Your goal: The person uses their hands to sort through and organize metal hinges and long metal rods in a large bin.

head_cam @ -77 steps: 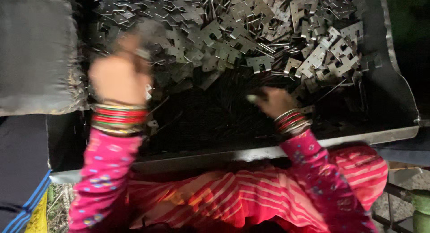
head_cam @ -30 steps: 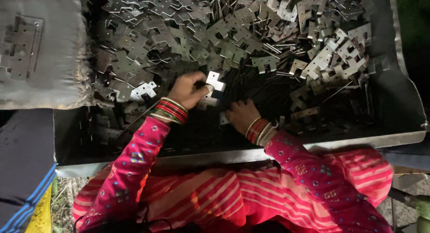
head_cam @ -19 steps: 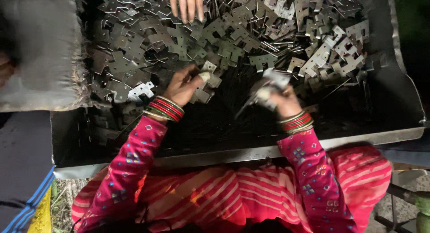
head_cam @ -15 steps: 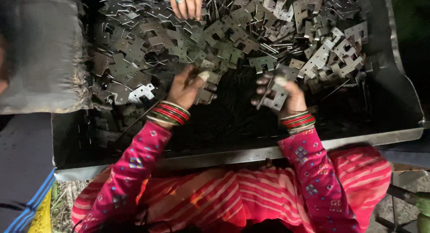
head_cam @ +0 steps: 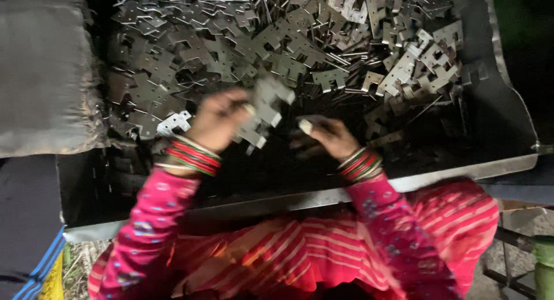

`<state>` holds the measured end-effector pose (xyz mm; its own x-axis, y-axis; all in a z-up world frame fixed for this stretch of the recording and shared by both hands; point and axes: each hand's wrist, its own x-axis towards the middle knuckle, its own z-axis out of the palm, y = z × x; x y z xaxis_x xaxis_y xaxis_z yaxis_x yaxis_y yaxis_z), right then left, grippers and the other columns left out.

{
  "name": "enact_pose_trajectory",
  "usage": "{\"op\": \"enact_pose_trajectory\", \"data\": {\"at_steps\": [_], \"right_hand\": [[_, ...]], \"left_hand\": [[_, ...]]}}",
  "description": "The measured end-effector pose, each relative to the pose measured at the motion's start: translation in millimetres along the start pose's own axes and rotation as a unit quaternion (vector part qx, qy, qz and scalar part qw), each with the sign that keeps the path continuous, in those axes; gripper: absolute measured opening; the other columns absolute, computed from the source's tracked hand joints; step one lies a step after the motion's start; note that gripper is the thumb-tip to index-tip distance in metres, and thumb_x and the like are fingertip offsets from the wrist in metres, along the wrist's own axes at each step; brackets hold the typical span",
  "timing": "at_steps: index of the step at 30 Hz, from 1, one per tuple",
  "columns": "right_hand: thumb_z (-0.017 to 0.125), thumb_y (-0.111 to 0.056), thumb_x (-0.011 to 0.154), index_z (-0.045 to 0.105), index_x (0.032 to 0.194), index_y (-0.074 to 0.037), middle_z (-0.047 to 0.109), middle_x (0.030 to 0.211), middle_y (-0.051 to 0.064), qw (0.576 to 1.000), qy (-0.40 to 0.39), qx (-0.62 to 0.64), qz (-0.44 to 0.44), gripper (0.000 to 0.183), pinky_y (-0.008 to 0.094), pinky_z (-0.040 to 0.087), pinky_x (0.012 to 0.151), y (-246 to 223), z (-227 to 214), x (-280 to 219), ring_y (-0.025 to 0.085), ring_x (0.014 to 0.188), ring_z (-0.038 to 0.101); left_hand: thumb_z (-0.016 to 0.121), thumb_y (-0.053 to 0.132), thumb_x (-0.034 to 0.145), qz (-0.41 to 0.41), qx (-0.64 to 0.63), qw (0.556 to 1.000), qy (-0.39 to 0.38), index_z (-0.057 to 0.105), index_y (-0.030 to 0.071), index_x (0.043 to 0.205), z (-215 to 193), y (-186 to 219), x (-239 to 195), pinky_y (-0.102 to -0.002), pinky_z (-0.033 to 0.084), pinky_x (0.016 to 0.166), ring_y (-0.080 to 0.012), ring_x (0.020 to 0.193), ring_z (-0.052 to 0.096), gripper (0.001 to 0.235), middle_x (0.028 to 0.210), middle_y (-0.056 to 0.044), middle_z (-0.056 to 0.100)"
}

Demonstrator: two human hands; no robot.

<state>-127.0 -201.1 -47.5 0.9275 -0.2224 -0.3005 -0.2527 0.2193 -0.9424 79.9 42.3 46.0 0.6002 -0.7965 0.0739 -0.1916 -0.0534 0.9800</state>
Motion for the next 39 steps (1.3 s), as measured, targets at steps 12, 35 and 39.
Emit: {"op": "enact_pose_trajectory", "data": {"at_steps": [12,35,39], "right_hand": [[0.087,-0.040,0.072,0.059,0.129,0.000,0.067,0.114,0.035,0.678,0.119,-0.710,0.146,0.075,0.058,0.056,0.086,93.4,-200.2,15.7,0.053,0.103,0.067],[0.066,-0.019,0.102,0.071,0.105,-0.008,0.071,0.099,0.004,0.922,0.318,0.076,-0.209,0.012,0.036,0.056,0.081,10.1,-166.8,-47.5,0.019,0.088,0.064],[0.069,-0.039,0.098,0.072,0.117,-0.008,0.071,0.106,0.008,0.874,0.389,0.247,-0.155,0.036,0.041,0.056,0.080,-9.6,-163.9,-52.4,0.026,0.094,0.066]], "left_hand": [[0.070,0.007,0.091,0.085,0.558,0.768,0.302,0.068,0.013,0.132,-138.4,57.4,-35.8,-0.049,0.057,0.071,-0.0380,0.079,0.071,0.041,0.086,-0.016,0.072],[0.069,0.024,0.089,0.082,0.591,0.801,0.038,0.074,0.013,0.100,32.5,-81.1,7.5,-0.044,0.057,0.064,-0.0293,0.081,0.072,0.016,0.085,-0.010,0.072],[0.066,0.019,0.086,0.091,0.602,0.792,-0.032,0.071,0.011,0.103,66.0,-118.1,17.3,-0.045,0.055,0.080,-0.0280,0.097,0.068,0.020,0.099,-0.008,0.070]]}}
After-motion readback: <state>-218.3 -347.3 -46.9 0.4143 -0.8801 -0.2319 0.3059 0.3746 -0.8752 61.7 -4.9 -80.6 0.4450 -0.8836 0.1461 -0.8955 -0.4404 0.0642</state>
